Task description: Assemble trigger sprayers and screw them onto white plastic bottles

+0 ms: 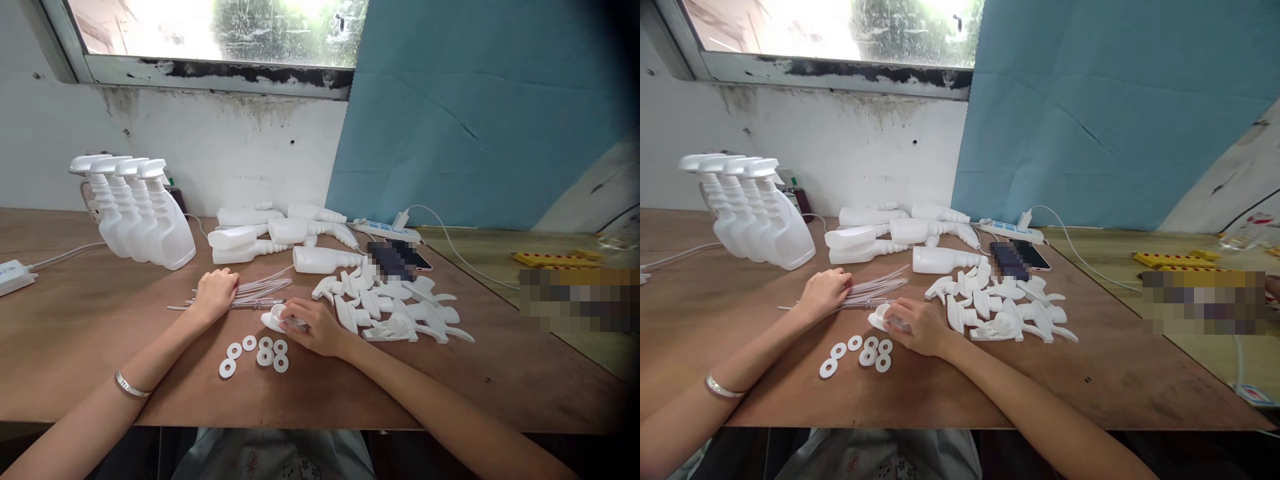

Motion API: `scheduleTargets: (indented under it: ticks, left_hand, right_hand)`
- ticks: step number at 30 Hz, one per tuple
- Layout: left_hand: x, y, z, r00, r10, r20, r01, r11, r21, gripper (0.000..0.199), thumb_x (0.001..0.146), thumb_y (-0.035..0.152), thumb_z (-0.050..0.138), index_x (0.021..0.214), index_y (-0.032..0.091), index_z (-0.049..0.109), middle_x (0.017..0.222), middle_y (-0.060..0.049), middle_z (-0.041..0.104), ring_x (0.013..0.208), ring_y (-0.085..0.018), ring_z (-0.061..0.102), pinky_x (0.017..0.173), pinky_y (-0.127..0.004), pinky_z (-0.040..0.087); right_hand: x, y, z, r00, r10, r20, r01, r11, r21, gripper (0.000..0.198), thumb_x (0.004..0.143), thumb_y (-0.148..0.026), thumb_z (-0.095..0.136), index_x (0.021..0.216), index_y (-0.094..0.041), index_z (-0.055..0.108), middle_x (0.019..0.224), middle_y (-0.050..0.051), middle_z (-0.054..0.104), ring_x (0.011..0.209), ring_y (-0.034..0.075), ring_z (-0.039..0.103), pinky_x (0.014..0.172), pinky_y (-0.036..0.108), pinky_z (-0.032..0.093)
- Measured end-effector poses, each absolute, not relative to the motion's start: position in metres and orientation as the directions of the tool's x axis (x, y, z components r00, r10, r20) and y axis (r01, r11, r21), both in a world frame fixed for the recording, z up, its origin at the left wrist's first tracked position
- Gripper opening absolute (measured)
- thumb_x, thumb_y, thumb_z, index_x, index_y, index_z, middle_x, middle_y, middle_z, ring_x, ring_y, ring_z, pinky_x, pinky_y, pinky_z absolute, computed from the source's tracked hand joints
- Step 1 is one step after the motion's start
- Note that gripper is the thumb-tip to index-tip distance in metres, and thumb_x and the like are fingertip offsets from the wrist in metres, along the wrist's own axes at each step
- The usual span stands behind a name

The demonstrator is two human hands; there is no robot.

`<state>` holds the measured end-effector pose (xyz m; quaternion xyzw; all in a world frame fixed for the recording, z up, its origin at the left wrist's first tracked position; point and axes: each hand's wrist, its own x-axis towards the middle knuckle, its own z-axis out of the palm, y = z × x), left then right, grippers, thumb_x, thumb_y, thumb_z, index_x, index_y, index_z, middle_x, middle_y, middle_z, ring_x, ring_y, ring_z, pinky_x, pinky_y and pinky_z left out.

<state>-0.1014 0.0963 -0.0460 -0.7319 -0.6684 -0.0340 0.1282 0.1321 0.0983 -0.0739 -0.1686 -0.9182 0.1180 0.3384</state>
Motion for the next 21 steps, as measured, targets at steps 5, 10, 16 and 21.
scheduleTargets:
  ticks: [5,10,16,21]
  left_hand:
    - [-0.099,0.092,-0.033,0.106,0.894,0.435,0.977,-0.176,0.123,0.019,0.083,0.026,0.041,0.080,0.016,0.057,0.079,-0.007,0.063,0.073,-0.021,0.059,0.062,-0.030,0.041]
    - [-0.086,0.082,-0.022,-0.073,0.877,0.475,0.522,-0.372,0.768,0.022,0.079,0.037,0.053,0.084,0.015,0.052,0.074,-0.003,0.061,0.064,-0.016,0.062,0.059,-0.028,0.049]
    - [-0.066,0.068,-0.017,-0.002,0.906,0.424,0.094,-0.422,0.902,0.022,0.078,0.033,0.057,0.083,0.016,0.045,0.075,-0.003,0.061,0.066,-0.018,0.065,0.059,-0.030,0.055]
    - [-0.060,0.061,-0.018,0.053,0.896,0.440,0.020,-0.441,0.897,0.017,0.081,0.028,0.054,0.086,0.016,0.043,0.078,-0.004,0.064,0.072,-0.019,0.066,0.063,-0.033,0.057]
  right_hand:
    - [0.132,0.097,-0.075,-0.720,0.400,0.567,0.271,0.914,-0.301,0.010,0.084,-0.027,0.045,0.087,-0.019,0.050,0.083,0.005,0.059,0.069,0.014,0.055,0.062,0.024,0.043]
    - [0.132,0.097,-0.076,-0.706,0.459,0.539,0.326,0.887,-0.328,0.014,0.084,-0.030,0.045,0.091,-0.018,0.047,0.080,0.004,0.060,0.066,0.014,0.057,0.059,0.024,0.044]
    - [0.132,0.096,-0.078,-0.669,0.508,0.543,0.336,0.858,-0.388,0.034,0.080,-0.033,0.052,0.108,-0.018,0.041,0.089,0.005,0.061,0.071,0.014,0.060,0.062,0.024,0.046]
    - [0.132,0.097,-0.078,-0.676,0.516,0.526,0.343,0.852,-0.395,0.035,0.080,-0.033,0.052,0.110,-0.018,0.041,0.090,0.005,0.063,0.072,0.014,0.061,0.062,0.024,0.046]
